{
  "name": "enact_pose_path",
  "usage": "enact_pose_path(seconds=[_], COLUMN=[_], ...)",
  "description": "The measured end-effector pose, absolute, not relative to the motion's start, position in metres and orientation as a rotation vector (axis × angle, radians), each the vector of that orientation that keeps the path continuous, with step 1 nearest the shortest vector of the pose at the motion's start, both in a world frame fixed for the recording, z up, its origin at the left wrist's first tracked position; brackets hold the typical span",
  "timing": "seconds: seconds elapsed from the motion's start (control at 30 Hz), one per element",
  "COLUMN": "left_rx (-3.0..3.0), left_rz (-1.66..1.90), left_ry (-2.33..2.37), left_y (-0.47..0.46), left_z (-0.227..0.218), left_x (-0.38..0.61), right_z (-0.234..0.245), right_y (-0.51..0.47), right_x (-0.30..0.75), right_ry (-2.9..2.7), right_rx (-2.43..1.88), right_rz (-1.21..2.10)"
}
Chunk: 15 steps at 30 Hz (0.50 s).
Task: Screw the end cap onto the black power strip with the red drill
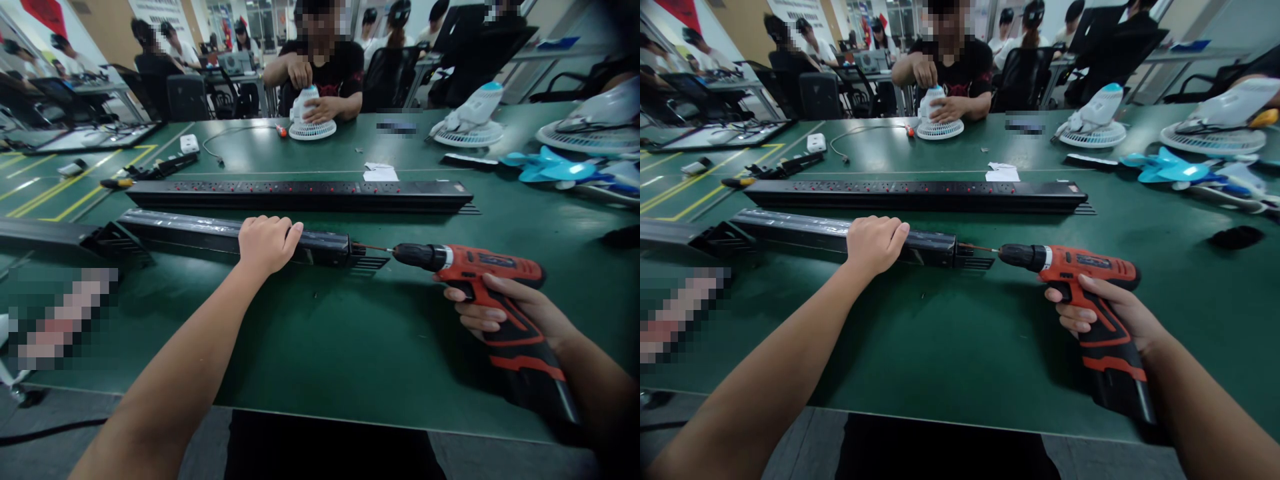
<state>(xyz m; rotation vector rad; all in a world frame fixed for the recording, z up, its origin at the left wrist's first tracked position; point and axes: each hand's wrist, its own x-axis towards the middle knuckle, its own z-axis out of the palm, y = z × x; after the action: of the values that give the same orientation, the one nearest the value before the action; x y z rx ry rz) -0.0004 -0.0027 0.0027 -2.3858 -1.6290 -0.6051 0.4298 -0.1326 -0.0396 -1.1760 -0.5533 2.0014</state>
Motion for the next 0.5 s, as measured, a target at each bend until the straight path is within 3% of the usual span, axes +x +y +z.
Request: enact_pose_path(seconds=[0.5], left_rx=[-2.382], left_rz=[-0.604], left_ry=[-1.622], left_y=[-0.0019], left_z=[0.0020], left_x=[-0.0002], right_z=[-0.0389], right_y=[-0.1329], right_x=[0.4292], right_ry=[-0.556], right_rx=[-1.179], right_rz=[2.007])
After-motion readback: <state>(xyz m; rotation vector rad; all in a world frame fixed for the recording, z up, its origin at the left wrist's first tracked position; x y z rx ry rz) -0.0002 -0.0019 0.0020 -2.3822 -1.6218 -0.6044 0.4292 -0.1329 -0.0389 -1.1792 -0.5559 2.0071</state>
